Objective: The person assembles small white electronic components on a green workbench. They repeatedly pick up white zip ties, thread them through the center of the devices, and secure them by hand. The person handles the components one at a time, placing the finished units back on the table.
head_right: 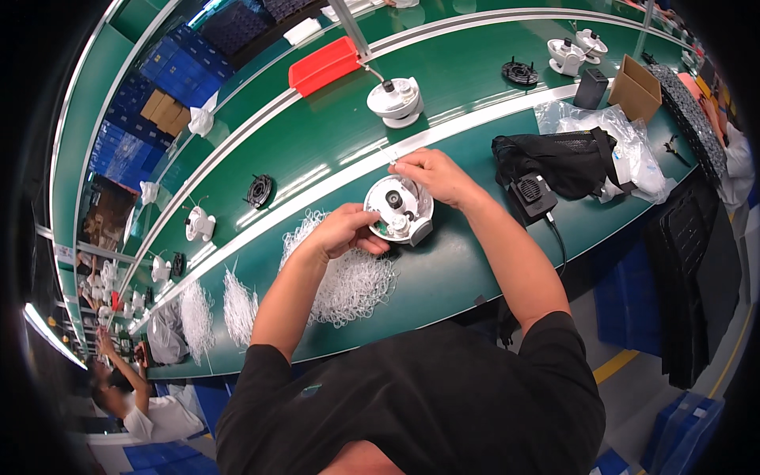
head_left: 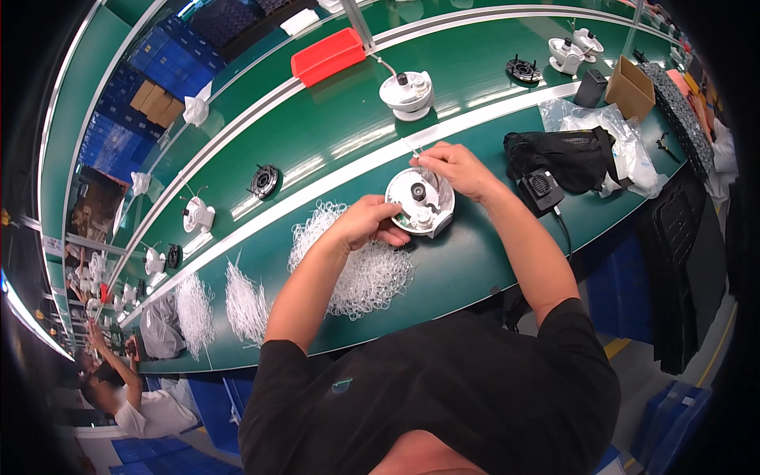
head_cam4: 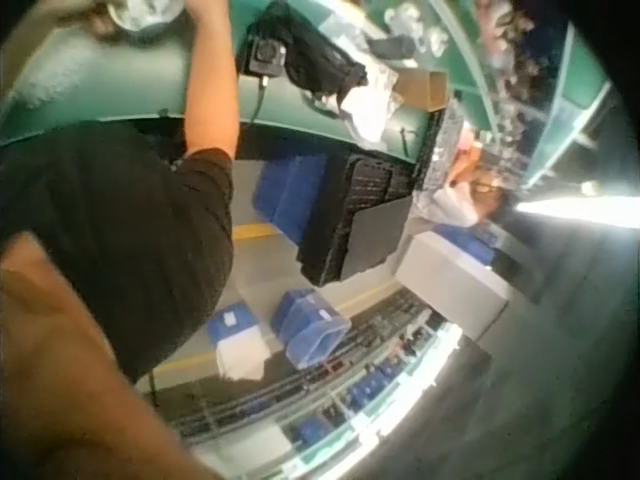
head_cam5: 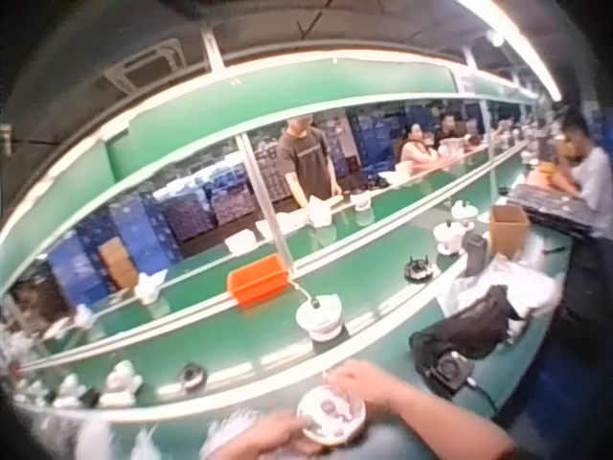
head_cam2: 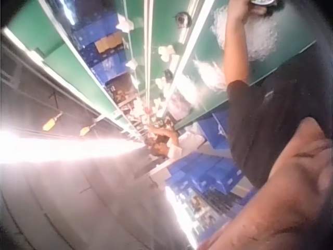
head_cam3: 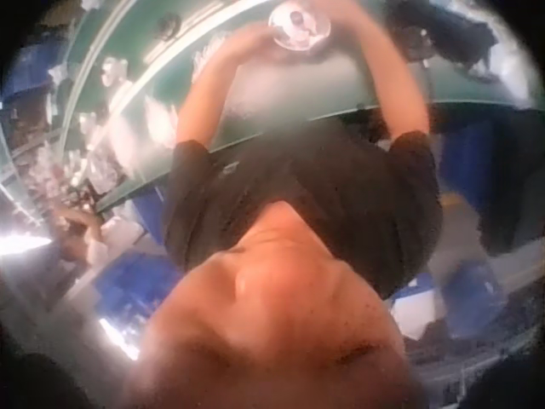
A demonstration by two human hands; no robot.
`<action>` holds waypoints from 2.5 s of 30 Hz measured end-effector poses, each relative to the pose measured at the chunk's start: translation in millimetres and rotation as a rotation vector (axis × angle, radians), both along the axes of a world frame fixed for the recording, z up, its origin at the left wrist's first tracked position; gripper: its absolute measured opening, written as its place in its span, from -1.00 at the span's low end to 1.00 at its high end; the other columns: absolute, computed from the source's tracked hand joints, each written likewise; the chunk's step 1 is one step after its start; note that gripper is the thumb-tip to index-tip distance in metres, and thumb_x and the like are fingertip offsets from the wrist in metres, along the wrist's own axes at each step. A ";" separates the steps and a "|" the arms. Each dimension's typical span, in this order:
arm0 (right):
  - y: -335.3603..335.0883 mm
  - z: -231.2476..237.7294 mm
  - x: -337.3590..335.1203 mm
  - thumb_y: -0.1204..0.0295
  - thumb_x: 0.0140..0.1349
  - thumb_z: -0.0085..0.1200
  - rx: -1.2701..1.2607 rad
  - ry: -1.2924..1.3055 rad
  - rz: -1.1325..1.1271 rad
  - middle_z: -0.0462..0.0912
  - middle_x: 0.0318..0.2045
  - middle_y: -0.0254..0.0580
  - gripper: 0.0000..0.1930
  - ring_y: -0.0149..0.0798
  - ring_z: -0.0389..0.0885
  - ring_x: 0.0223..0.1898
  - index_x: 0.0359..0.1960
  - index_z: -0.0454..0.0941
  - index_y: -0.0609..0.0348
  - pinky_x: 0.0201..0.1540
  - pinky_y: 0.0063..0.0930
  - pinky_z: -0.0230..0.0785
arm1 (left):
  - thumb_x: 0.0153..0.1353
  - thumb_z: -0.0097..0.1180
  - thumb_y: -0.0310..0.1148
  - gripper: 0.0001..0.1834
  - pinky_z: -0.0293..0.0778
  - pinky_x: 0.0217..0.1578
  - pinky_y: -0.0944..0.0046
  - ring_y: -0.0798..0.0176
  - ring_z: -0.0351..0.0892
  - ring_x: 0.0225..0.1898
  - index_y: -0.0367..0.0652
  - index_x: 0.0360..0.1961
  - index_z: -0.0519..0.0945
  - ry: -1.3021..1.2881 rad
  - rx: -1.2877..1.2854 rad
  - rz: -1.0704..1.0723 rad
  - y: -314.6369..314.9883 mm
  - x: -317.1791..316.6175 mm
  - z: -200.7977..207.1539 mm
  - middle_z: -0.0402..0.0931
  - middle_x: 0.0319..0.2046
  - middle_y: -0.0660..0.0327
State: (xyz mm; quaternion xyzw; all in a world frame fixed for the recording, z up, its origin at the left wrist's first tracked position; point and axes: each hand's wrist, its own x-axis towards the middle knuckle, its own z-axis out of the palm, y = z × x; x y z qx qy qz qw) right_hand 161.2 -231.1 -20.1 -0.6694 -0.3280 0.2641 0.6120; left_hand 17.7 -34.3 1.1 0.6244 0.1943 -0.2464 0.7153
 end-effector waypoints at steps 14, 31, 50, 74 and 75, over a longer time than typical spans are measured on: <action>-6.5 1.8 -0.9 0.37 0.47 -0.08 -0.006 0.026 -0.097 0.48 -0.43 -0.45 -0.66 -0.57 0.36 -0.35 0.11 0.57 0.32 -0.25 -0.67 0.25 | 0.16 0.32 -0.28 -0.75 0.53 -0.34 0.15 0.20 0.64 -0.40 -0.28 -0.34 0.62 -0.397 0.892 -0.053 39.7 -13.8 -10.6 0.64 -0.46 0.11; -11.4 8.3 -4.7 0.43 0.35 0.11 -0.007 -0.112 -0.142 0.71 -0.36 -0.31 -0.74 -0.47 0.60 -0.26 -0.05 0.67 0.34 -0.11 -0.54 0.43 | 0.07 0.36 -0.36 -0.84 0.53 -0.19 0.06 -0.03 0.66 -0.22 -0.19 -0.39 0.65 -0.399 1.075 -0.279 6.5 -10.0 -22.8 0.67 -0.35 0.06; 17.0 22.3 -8.3 0.31 0.26 0.12 -0.149 -0.414 -0.170 0.68 -0.51 -0.03 -0.77 -0.04 0.66 -0.46 -0.23 0.70 0.19 -0.32 -0.22 0.45 | 0.29 0.22 -0.53 -0.80 0.64 -0.34 0.35 0.30 0.67 -0.32 -0.37 -0.10 0.56 -0.722 0.170 0.474 -5.8 33.2 8.2 0.63 -0.27 0.11; 12.5 20.0 -7.4 0.40 0.25 0.21 -0.007 -0.294 -0.104 0.69 -0.47 -0.12 -0.78 -0.32 0.62 -0.46 -0.14 0.63 0.28 -0.33 -0.40 0.47 | 0.25 0.31 -0.43 -0.85 0.43 -0.51 0.46 0.51 0.51 -0.52 -0.33 -0.30 0.67 -0.567 0.619 0.310 -11.4 48.8 -3.8 0.64 -0.48 0.27; 13.8 17.4 -6.3 0.40 0.25 0.22 -0.015 -0.298 -0.108 0.69 -0.47 -0.12 -0.76 -0.32 0.62 -0.46 -0.13 0.63 0.29 -0.33 -0.40 0.47 | 0.26 0.30 -0.42 -0.85 0.43 -0.50 0.46 0.52 0.51 -0.51 -0.33 -0.30 0.66 -0.551 0.617 0.303 -12.1 49.0 -4.5 0.64 -0.48 0.27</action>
